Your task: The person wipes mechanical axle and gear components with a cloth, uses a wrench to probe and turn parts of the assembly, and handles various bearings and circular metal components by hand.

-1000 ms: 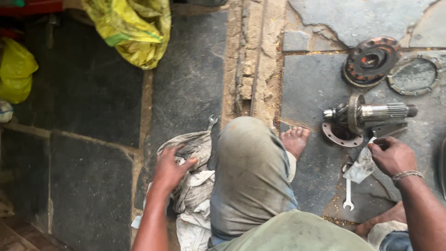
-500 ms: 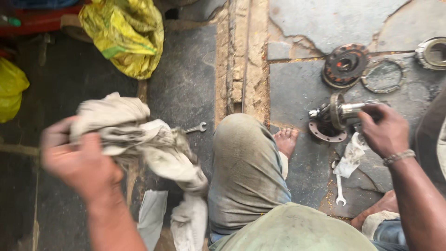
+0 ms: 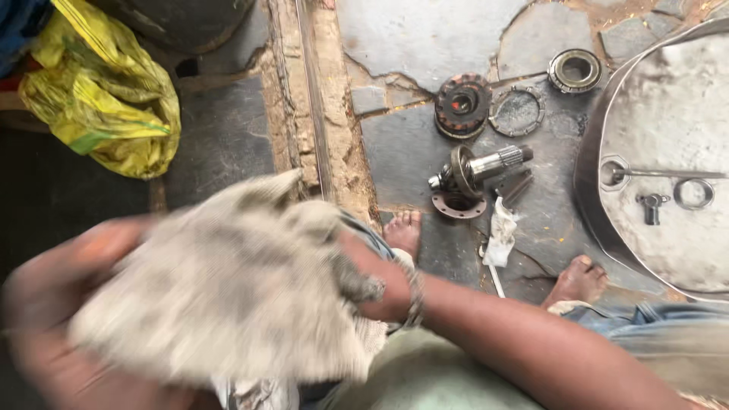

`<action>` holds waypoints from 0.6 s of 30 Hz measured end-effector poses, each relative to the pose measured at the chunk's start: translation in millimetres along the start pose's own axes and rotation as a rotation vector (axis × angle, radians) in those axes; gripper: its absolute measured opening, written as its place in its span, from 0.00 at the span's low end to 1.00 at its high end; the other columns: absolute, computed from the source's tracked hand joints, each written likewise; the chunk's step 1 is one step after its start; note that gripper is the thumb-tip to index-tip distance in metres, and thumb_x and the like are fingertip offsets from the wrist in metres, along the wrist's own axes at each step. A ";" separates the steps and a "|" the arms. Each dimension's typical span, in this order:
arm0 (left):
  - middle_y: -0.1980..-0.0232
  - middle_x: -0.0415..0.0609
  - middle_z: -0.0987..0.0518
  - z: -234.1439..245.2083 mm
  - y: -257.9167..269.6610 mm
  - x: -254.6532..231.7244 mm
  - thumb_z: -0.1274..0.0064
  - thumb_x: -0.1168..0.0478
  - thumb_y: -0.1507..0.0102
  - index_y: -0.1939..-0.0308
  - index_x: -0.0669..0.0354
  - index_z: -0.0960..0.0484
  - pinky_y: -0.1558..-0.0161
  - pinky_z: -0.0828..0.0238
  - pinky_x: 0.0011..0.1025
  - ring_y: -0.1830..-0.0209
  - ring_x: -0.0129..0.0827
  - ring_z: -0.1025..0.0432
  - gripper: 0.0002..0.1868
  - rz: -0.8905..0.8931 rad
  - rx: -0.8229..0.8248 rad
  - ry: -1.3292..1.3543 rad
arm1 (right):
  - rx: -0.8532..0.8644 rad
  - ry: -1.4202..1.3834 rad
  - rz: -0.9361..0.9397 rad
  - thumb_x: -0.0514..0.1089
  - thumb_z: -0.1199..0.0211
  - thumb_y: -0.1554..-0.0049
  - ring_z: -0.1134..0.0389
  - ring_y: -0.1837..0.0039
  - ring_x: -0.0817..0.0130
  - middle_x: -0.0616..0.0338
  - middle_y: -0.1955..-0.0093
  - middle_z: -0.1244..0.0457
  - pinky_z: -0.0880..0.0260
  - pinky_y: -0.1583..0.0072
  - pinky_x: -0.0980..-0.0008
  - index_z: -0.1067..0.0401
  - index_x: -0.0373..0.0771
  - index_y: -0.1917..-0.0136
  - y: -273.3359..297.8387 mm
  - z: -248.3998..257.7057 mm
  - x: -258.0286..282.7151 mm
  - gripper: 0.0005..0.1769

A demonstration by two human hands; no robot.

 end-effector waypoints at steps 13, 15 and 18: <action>0.41 0.48 0.18 61.1 140.8 180.1 0.34 0.59 0.50 0.33 0.61 0.26 0.40 0.27 0.35 0.44 0.35 0.23 0.40 1.042 0.482 0.242 | -0.213 0.041 -0.143 0.50 0.25 0.50 0.30 0.36 0.57 0.50 0.30 0.40 0.26 0.37 0.60 0.47 0.47 0.23 12.9 23.4 -43.2 0.49; 0.43 0.49 0.17 62.2 159.8 187.7 0.33 0.63 0.48 0.36 0.64 0.24 0.40 0.28 0.33 0.44 0.34 0.24 0.35 1.007 0.523 0.214 | -0.242 0.055 -0.160 0.50 0.25 0.50 0.30 0.36 0.56 0.50 0.30 0.39 0.26 0.37 0.59 0.46 0.47 0.24 17.3 28.5 -49.1 0.48; 0.46 0.52 0.14 75.5 184.0 201.8 0.36 0.65 0.42 0.41 0.68 0.18 0.43 0.28 0.31 0.47 0.34 0.24 0.25 1.059 0.325 0.138 | -0.260 0.079 -0.168 0.50 0.25 0.50 0.30 0.36 0.56 0.50 0.32 0.39 0.26 0.38 0.59 0.45 0.46 0.25 21.6 34.1 -52.6 0.46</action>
Point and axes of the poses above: each hand's wrist, its own y-axis away from the middle knuckle, its own z-axis out of the back of the hand, x = y × z, the point moved 2 cm from there along -y, towards the middle knuckle
